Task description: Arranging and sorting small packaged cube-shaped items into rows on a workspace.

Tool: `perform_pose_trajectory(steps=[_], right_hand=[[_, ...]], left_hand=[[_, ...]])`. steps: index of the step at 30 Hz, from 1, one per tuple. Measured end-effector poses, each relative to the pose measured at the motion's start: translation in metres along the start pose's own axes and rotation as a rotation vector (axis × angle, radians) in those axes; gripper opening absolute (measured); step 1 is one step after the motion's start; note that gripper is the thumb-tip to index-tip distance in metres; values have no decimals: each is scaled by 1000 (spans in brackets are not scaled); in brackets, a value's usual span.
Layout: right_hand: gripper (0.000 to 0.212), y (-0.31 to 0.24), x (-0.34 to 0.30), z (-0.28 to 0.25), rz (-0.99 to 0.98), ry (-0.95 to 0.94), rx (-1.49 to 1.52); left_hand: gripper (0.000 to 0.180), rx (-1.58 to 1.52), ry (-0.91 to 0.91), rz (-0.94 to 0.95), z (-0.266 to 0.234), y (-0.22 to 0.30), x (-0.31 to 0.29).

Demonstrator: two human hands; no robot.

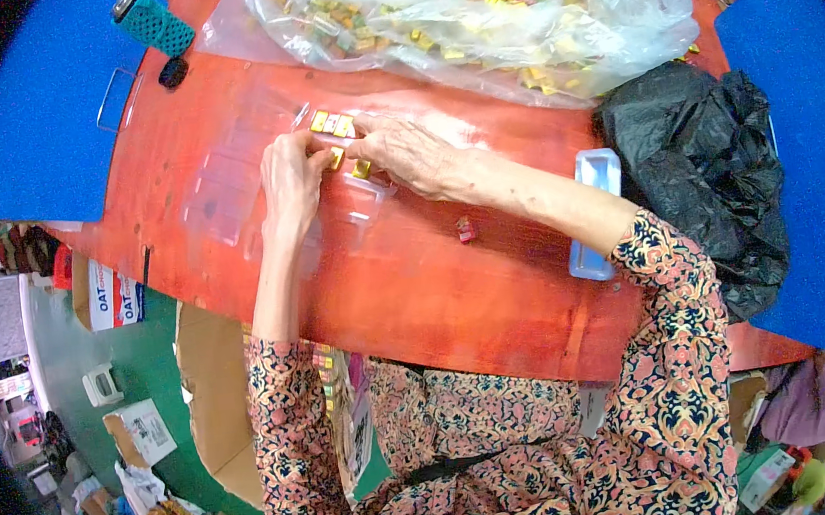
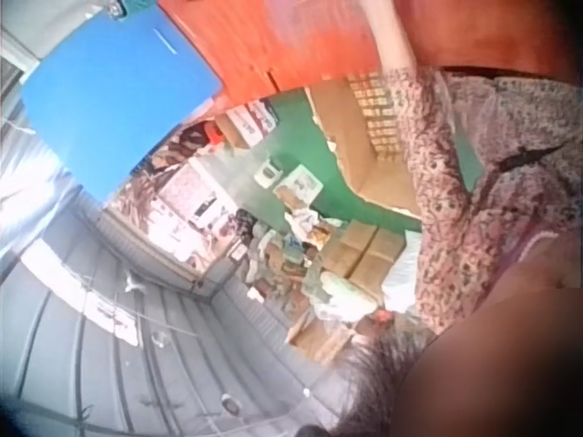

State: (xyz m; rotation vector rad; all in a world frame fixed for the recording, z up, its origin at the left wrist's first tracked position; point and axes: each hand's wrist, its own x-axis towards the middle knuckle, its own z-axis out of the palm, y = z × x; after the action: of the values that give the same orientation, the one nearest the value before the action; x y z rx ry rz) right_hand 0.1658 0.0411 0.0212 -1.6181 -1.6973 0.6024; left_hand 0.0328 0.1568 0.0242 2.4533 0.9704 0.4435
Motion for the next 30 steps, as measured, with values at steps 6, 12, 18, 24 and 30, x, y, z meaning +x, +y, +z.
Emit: perform_pose_trajectory(steps=[6, 12, 18, 24, 30], right_hand=[[12, -1, -3, -19, 356, 196, 403], [11, -29, 6, -9, 148, 430, 329], [12, -31, 20, -28, -183, 489, -22], [19, 44, 62, -140, -83, 809, -439], [55, 111, 118, -170, -15, 533, -665]], left_hand=[[16, -807, -263, -296, -1, 19, 1], [24, -1825, -352, -628, 15, 11, -3], [30, -1915, -337, -753, 21, 21, -4], [32, -1893, -453, -715, 3, 37, -6], [32, -1917, -407, -725, -2, 64, 0]])
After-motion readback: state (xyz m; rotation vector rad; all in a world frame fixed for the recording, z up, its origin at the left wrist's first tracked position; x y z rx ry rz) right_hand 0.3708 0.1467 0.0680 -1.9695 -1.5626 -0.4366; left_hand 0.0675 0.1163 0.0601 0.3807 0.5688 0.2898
